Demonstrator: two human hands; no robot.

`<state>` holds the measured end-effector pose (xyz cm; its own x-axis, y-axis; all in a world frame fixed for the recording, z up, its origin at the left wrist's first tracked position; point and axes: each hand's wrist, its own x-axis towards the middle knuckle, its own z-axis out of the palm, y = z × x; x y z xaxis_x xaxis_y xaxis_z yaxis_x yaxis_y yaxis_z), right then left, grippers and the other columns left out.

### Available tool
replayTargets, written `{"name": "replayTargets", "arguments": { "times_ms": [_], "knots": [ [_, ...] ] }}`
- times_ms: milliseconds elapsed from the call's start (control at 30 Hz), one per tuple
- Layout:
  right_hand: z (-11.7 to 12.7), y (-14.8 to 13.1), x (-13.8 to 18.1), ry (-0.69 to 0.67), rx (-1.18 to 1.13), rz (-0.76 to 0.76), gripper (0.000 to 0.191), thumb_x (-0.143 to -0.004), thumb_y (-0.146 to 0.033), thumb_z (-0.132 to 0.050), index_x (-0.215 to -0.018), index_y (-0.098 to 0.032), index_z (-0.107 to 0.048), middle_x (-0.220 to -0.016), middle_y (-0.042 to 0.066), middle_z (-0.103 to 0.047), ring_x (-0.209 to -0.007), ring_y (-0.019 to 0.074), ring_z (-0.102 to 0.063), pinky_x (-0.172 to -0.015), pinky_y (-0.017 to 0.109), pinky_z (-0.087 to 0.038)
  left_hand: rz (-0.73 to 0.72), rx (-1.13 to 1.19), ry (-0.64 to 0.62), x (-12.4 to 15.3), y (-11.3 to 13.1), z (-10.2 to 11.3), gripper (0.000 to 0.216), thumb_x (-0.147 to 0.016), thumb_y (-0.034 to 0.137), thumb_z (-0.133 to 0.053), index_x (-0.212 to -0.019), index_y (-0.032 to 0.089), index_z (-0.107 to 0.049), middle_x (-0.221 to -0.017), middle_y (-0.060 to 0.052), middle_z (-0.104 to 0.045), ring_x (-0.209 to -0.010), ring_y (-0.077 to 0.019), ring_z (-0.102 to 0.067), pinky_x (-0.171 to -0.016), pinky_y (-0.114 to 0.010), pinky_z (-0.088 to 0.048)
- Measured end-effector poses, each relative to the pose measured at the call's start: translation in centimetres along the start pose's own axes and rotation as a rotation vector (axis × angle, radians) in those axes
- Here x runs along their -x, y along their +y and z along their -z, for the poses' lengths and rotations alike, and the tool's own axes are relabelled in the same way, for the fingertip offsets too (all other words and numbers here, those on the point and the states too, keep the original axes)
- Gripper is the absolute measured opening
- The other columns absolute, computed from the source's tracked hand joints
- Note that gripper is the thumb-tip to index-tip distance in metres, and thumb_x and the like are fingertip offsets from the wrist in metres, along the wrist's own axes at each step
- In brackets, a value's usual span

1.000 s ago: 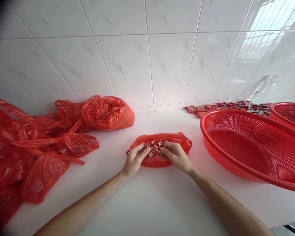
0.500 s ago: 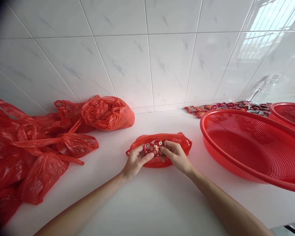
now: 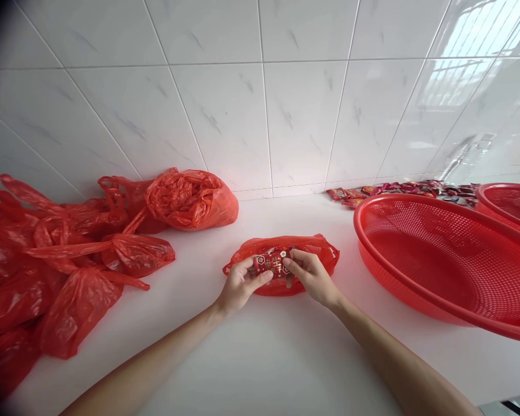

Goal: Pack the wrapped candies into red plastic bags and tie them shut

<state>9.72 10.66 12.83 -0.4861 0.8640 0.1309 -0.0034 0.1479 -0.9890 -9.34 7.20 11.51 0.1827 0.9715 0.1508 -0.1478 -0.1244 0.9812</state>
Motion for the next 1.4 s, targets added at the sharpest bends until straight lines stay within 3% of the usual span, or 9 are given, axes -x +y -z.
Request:
{"name": "replayTargets", "arguments": {
  "times_ms": [267, 500, 700, 867, 967, 1033, 1200, 1267, 1400],
  "knots": [
    [-0.2, 0.5, 0.0, -0.065, 0.001, 0.030, 0.043, -0.091, -0.054, -0.063, -0.068, -0.019, -0.051, -0.065, -0.004, -0.051, -0.058, 0.0130, -0.060, -0.056, 0.026, -0.047, 0.069, -0.062, 0.044, 0.0, -0.4, 0.0, 0.039, -0.081, 0.044, -0.076, -0.105, 0.014, -0.074, -0.085, -0.006, -0.075, -0.075, -0.0164, -0.066, -0.074, -0.029, -0.054],
    [-0.3, -0.1, 0.1, -0.106, -0.079, 0.012, 0.039, -0.091, -0.051, -0.064, -0.072, -0.018, -0.057, -0.068, -0.003, -0.055, -0.058, 0.0117, -0.059, -0.059, 0.026, -0.050, 0.084, 0.011, -0.027, -0.2, 0.0, 0.2, 0.033, -0.081, 0.044, -0.076, -0.093, 0.014, -0.075, -0.079, -0.004, -0.071, -0.075, -0.0164, -0.064, -0.076, -0.030, -0.052],
    [0.1, -0.3, 0.0, 0.051, 0.073, 0.034, 0.037, -0.091, -0.056, -0.060, -0.082, -0.020, -0.062, -0.077, 0.002, -0.067, -0.068, 0.0171, -0.065, -0.068, 0.030, -0.055, 0.040, -0.040, 0.083, -0.7, 0.1, 0.4, 0.033, -0.085, 0.048, -0.069, -0.091, 0.015, -0.072, -0.086, -0.005, -0.073, -0.085, -0.0201, -0.068, -0.083, -0.032, -0.055],
    [2.7, 0.0, -0.6, 0.235, 0.380, 0.066, 0.029, -0.088, -0.048, -0.059, -0.097, -0.022, -0.066, -0.093, 0.007, -0.073, -0.083, 0.0234, -0.070, -0.078, 0.038, -0.057, 0.015, -0.408, 0.226, -1.2, -0.5, 1.6, 0.028, -0.085, 0.031, -0.065, -0.110, 0.019, -0.068, -0.106, -0.008, -0.075, -0.102, -0.0252, -0.070, -0.095, -0.040, -0.054],
    [4.1, -0.1, -0.7, 0.194, 0.673, 0.028, 0.017, -0.083, -0.038, -0.061, -0.090, -0.022, -0.065, -0.087, 0.005, -0.072, -0.078, 0.0229, -0.067, -0.074, 0.038, -0.055, 0.004, -0.670, 0.230, -1.3, -1.2, 2.3, 0.051, -0.081, 0.022, -0.064, -0.132, 0.022, -0.057, -0.131, -0.010, -0.067, -0.124, -0.0276, -0.062, -0.109, -0.045, -0.047],
    [4.6, -0.4, -0.6, 0.100, 0.820, 0.010, 0.016, -0.081, -0.037, -0.064, -0.088, -0.023, -0.066, -0.086, 0.005, -0.071, -0.077, 0.0234, -0.065, -0.070, 0.037, -0.053, -0.028, -0.787, 0.204, -1.3, -1.5, 2.6, 0.051, -0.082, 0.021, -0.062, -0.133, 0.021, -0.056, -0.138, -0.011, -0.063, -0.129, -0.0279, -0.058, -0.110, -0.046, -0.046],
    [4.8, -0.7, -0.2, -0.050, 0.914, 0.052, 0.031, -0.075, -0.042, -0.076, -0.101, -0.025, -0.070, -0.100, 0.008, -0.073, -0.086, 0.0287, -0.067, -0.070, 0.038, -0.054, -0.109, -1.006, 0.135, -1.3, -1.5, 2.6, 0.012, -0.086, 0.023, -0.059, -0.093, 0.021, -0.068, -0.121, -0.010, -0.068, -0.124, -0.0288, -0.059, -0.106, -0.047, -0.048],
    [4.8, -0.4, -0.1, -0.054, 0.924, 0.048, 0.040, -0.073, -0.039, -0.079, -0.110, -0.026, -0.069, -0.109, 0.010, -0.073, -0.093, 0.0319, -0.068, -0.075, 0.041, -0.055, -0.102, -1.088, 0.119, -1.3, -1.4, 2.4, 0.012, -0.088, 0.025, -0.058, -0.085, 0.019, -0.068, -0.120, -0.012, -0.066, -0.126, -0.0312, -0.057, -0.106, -0.049, -0.046],
    [5.1, 0.2, 0.0, -0.074, 0.969, 0.036, 0.066, -0.072, -0.037, -0.079, -0.134, -0.027, -0.058, -0.128, 0.014, -0.067, -0.108, 0.0357, -0.066, -0.085, 0.045, -0.055, -0.124, -1.175, 0.128, -1.2, -1.4, 2.4, 0.028, -0.090, 0.027, -0.057, -0.115, 0.016, -0.065, -0.131, -0.018, -0.059, -0.132, -0.0352, -0.051, -0.107, -0.054, -0.044]
  ]
}}
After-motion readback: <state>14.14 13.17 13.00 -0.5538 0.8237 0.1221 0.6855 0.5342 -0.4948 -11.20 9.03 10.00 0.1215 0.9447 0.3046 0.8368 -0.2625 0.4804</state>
